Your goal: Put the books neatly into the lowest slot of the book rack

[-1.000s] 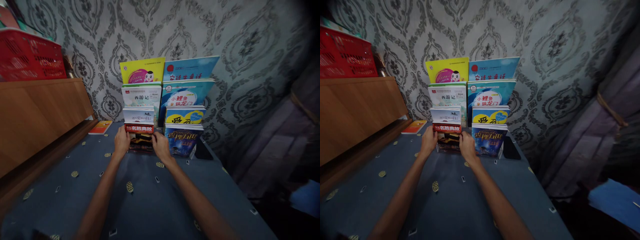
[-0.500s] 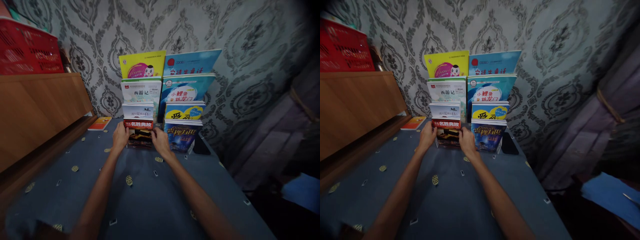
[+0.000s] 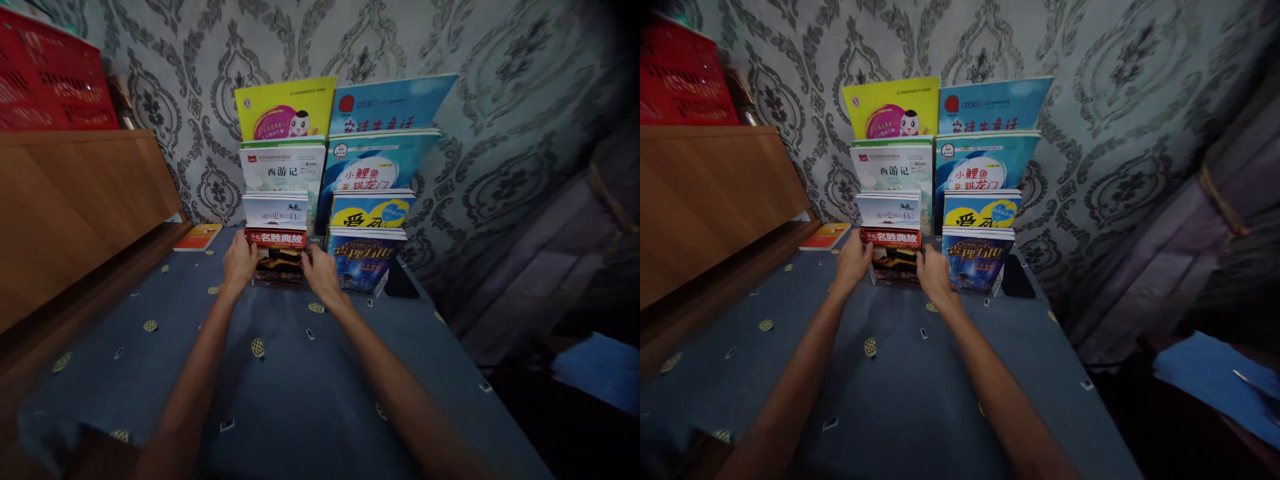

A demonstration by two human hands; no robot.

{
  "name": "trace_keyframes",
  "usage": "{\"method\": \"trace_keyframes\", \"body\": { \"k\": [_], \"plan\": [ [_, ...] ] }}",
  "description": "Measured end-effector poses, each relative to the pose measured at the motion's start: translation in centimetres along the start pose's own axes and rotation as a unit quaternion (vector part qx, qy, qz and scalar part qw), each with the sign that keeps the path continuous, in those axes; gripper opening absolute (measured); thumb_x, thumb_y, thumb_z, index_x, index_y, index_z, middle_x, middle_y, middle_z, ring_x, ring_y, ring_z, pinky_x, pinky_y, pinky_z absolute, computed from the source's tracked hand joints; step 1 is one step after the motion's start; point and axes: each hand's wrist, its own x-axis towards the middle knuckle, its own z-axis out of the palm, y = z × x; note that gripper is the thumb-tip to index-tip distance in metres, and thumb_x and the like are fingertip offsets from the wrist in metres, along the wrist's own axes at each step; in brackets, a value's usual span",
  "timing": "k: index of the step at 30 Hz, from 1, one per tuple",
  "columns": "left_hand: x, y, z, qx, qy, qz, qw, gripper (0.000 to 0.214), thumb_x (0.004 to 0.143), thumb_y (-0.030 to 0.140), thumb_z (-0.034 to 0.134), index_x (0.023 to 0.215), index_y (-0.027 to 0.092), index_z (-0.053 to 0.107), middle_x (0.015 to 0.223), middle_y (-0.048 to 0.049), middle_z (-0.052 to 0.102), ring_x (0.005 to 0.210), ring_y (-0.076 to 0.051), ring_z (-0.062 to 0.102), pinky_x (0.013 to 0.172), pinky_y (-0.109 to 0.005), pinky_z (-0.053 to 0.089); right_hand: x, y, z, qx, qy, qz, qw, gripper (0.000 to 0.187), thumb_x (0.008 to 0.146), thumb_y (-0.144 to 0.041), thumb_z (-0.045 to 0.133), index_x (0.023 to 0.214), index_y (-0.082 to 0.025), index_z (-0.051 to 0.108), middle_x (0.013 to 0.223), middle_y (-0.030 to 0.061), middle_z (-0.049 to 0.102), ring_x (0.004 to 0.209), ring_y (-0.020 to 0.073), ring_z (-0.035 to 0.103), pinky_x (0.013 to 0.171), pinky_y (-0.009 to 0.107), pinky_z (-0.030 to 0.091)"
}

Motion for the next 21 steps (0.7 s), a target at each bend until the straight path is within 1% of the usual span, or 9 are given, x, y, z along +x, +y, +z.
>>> {"method": "trace_keyframes", "body": {
  "k": [4,9,12,16,19,21],
  "plan": [
    [0.0,0.0,-0.3,-0.007,0.004,0.003,1.0,0.029,0.095,0.02,0.048,0.124,0.016,0.05,0.121,-0.0159,0.066,0.116,-0.031,0.065,0.097,-0.043,0.052,-0.3,0.0,0.0,0.0,-0.011,0.001,1.0,0.023,0.097,-0.023,0.046,0.107,-0.014,0.064,0.087,0.0147,0.076,0.076,0.0282,0.067,0.067,0.035,0.042],
    [0.0,0.0,-0.5,-0.019,0.015,0.008,1.0,0.036,0.094,0.019,0.048,0.13,0.015,0.048,0.125,-0.0171,0.065,0.12,-0.032,0.063,0.101,-0.045,0.051,-0.9,0.3,0.2,-0.002,0.013,-0.015,1.0,0.023,0.096,-0.023,0.048,0.11,-0.015,0.064,0.086,0.0128,0.076,0.075,0.0271,0.067,0.066,0.033,0.043],
    [0.1,0.2,-0.7,-0.015,0.012,0.009,1.0,0.037,0.093,0.018,0.048,0.13,0.016,0.048,0.125,-0.0167,0.065,0.119,-0.032,0.063,0.1,-0.045,0.051,-1.2,0.3,0.2,-0.01,0.008,-0.013,1.0,0.024,0.096,-0.024,0.049,0.113,-0.014,0.064,0.087,0.0131,0.076,0.076,0.0264,0.068,0.066,0.033,0.043],
    [0.1,0.3,-1.3,0.008,-0.01,0.001,1.0,0.035,0.092,0.019,0.048,0.127,0.017,0.049,0.115,-0.0159,0.069,0.109,-0.033,0.067,0.093,-0.045,0.053,-1.6,0.3,-0.1,-0.009,-0.012,-0.007,1.0,0.027,0.097,-0.022,0.048,0.117,-0.011,0.063,0.09,0.0151,0.077,0.079,0.0262,0.069,0.067,0.032,0.043],
    [0.2,0.2,-1.8,0.028,-0.023,-0.002,0.999,0.034,0.091,0.019,0.051,0.124,0.02,0.05,0.104,-0.0134,0.071,0.103,-0.034,0.069,0.09,-0.046,0.054,-1.9,0.3,-0.4,-0.008,-0.027,-0.006,1.0,0.027,0.098,-0.023,0.048,0.117,-0.011,0.063,0.09,0.015,0.077,0.079,0.026,0.07,0.068,0.031,0.043],
    [0.3,0.0,-2.2,0.038,-0.032,-0.003,0.999,0.034,0.089,0.019,0.053,0.124,0.02,0.051,0.101,-0.0132,0.071,0.101,-0.034,0.069,0.089,-0.047,0.054,-2.0,0.4,-0.5,-0.007,-0.031,-0.007,0.999,0.026,0.098,-0.023,0.048,0.117,-0.012,0.063,0.091,0.0148,0.077,0.081,0.026,0.071,0.068,0.031,0.043]
  ]
}}
